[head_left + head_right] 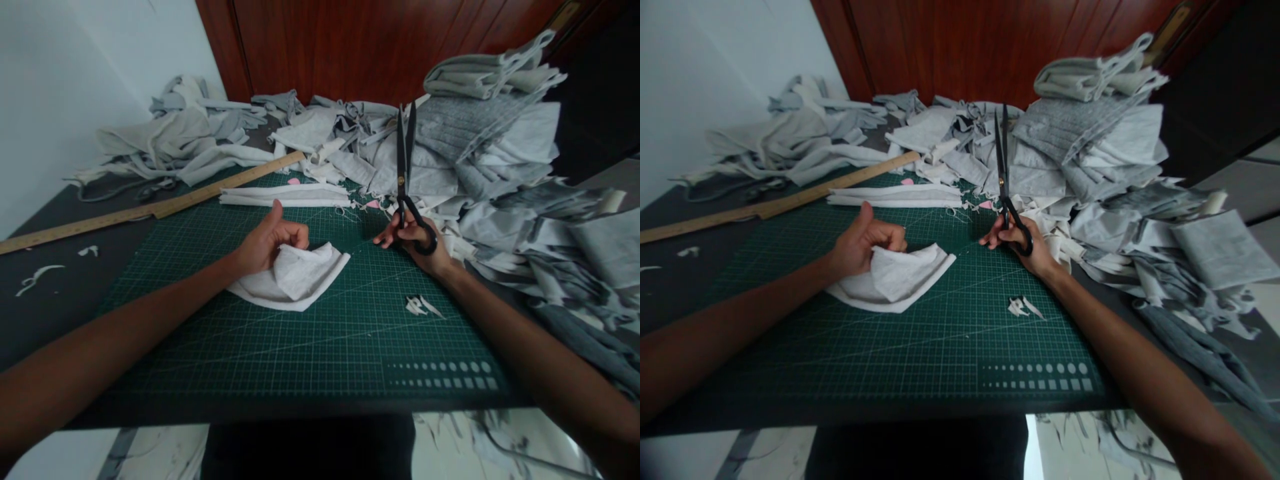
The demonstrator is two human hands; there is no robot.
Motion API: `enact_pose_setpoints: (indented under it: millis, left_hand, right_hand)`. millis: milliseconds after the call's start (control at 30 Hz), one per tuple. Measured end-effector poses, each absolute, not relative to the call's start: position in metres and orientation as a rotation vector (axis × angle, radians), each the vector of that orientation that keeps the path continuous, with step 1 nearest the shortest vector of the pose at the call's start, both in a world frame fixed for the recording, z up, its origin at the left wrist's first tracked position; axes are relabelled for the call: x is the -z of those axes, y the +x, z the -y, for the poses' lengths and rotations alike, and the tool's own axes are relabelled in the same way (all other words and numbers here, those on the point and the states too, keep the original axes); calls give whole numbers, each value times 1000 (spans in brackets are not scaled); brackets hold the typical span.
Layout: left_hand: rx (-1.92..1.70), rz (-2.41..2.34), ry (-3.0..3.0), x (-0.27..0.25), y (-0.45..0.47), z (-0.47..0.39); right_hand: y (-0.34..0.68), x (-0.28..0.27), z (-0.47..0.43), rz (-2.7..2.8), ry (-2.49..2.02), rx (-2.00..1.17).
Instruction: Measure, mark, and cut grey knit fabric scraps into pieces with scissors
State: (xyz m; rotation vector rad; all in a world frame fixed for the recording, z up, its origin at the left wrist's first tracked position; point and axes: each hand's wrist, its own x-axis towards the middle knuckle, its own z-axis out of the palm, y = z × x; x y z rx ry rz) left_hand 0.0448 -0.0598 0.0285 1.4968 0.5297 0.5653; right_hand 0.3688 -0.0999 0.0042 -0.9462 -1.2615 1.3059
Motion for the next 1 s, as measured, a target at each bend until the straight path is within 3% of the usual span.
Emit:
enact_pose_setpoints:
  millis: [333,700,1000]
  left_hand:
    - [-443,-440,1422,-22,44,52]
    - [-267,-198,1150,-8,52,19]
    - [114,-49,1064,-5,60,-12]
  right_hand:
    - [369,-1,101,1577,-862,-1253]
    - [345,-2,62,1229,-867,-1168]
    - [334,-17,-32,1118,-692,-959]
